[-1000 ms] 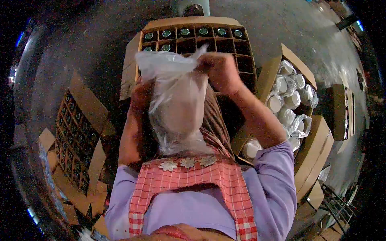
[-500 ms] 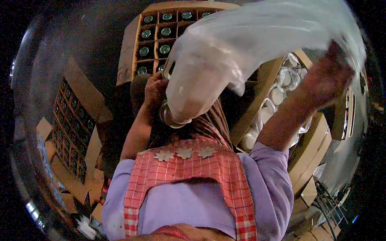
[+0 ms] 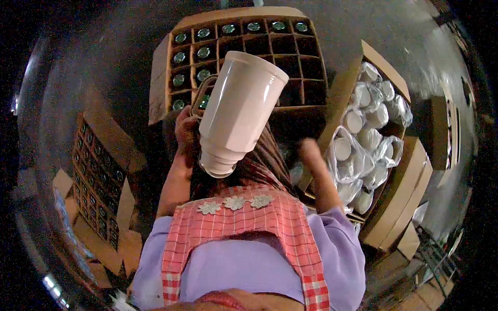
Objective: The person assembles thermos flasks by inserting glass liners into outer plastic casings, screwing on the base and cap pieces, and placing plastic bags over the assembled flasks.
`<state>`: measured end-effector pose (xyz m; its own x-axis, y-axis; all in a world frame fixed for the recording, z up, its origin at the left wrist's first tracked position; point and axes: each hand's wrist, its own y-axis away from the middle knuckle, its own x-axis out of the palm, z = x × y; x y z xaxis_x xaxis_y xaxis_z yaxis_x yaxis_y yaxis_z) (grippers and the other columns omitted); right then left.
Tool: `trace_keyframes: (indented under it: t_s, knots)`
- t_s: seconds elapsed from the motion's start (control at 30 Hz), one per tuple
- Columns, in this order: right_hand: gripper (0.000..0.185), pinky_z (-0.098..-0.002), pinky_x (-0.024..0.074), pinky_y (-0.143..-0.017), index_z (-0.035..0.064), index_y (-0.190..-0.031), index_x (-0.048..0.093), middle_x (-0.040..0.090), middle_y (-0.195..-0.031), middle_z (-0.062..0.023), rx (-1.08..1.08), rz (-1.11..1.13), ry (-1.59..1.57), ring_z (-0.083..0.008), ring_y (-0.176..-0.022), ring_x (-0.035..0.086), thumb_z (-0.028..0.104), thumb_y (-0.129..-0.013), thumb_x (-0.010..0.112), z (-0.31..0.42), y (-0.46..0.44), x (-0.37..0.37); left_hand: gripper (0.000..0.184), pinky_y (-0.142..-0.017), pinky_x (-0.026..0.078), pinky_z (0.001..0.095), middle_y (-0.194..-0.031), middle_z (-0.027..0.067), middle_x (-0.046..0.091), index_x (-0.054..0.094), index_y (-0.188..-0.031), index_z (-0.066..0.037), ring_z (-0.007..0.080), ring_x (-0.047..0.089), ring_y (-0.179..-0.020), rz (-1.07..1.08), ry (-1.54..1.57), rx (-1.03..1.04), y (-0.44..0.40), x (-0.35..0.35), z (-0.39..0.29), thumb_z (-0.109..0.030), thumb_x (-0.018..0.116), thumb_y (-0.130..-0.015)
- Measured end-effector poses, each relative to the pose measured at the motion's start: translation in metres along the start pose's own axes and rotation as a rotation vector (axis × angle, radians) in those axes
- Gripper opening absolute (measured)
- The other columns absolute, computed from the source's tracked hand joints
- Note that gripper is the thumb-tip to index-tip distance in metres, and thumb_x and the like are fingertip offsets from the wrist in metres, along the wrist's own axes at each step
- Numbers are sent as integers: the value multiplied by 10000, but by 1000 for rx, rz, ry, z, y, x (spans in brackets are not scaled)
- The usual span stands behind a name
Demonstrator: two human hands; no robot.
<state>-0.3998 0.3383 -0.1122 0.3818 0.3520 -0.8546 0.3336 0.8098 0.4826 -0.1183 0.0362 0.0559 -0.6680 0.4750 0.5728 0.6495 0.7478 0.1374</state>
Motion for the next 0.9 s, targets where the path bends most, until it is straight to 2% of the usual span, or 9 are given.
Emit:
trace_keyframes:
  t_s: [0.07, 0.13, 0.27, 0.37, 0.43, 0.5, 0.6, 0.73, 0.9]
  knots:
    - [292, -294, 481, -618, 27, -1091, 625, 642, -871, -59, 154, -506, -1102, -183, -744, 609, 154, -831, 586, 57, 17, -137, 163, -704, 483, 261, -834, 113, 636, 563, -884, 26, 161, 612, -739, -49, 21, 37, 0, 16, -4, -61, 500, -761]
    - [281, -315, 469, -822, 11, -1089, 627, 647, -1022, -84, -150, -764, -1167, -185, -917, 600, 174, -864, 581, 89, 22, -226, 156, -713, 478, 265, -826, 104, 634, 563, -882, 25, 161, 608, -737, 26, 43, -2, -4, 14, -5, -48, 506, -756]
    - [336, -296, 464, -700, -41, -988, 616, 642, -823, -65, -148, -513, -843, -142, -738, 558, 271, -871, 571, 155, 6, -291, 133, -720, 468, 276, -859, 86, 623, 563, -893, 14, 142, 573, -762, -65, -439, 46, -3, 40, -21, -53, 512, -789]
    - [370, -294, 436, -613, -56, -865, 604, 592, -697, -45, -51, -409, -1070, -125, -644, 503, 313, -864, 575, 128, -36, -264, 578, -827, 465, 307, -1161, 109, 540, 348, -1346, -37, 173, 549, -986, 60, -387, 25, 18, 26, -43, -168, 561, -825]
    - [400, -286, 411, -560, -52, -768, 597, 568, -664, -39, -99, -534, -1193, -123, -611, 493, 338, -855, 574, 114, -52, -235, 775, -984, 382, 382, -1395, 169, 349, 280, -1403, -61, 271, 388, -1261, -10, -438, -20, 52, 50, -78, -384, 637, -797]
    - [330, -252, 418, -582, -8, -804, 620, 589, -703, -27, 3, -485, -1430, -98, -649, 534, 302, -885, 539, 119, -55, -224, 1146, -1034, 317, 418, -1418, 220, 300, 259, -1393, -7, 354, 325, -1304, 342, -1370, 600, 67, 42, -83, -623, 747, -558]
    - [469, -307, 471, -728, -56, -1075, 610, 648, -933, -133, 71, -458, -1441, -176, -794, 599, 354, -850, 582, 134, -66, -220, 972, -941, 412, 448, -1254, 275, 446, 327, -1312, 12, 407, 464, -1161, 112, -1296, 824, 63, 50, -67, -526, 761, -628]
    - [327, -270, 442, -654, -39, -957, 624, 617, -819, -64, -88, -700, -1588, -127, -724, 553, 271, -891, 545, 169, -58, -239, 806, -782, 479, 410, -1083, 210, 530, 385, -1210, -7, 317, 566, -923, -35, -1196, 1162, 40, 45, -76, -447, 767, -653]
    - [294, -344, 453, -784, -13, -924, 650, 599, -997, -172, -825, -1107, -889, -263, -900, 571, 257, -807, 634, 221, 2, -305, 511, -735, 496, 335, -1072, 74, 578, 501, -1186, -65, 242, 590, -917, -532, 196, -50, 10, 4, -63, -466, 373, -897]
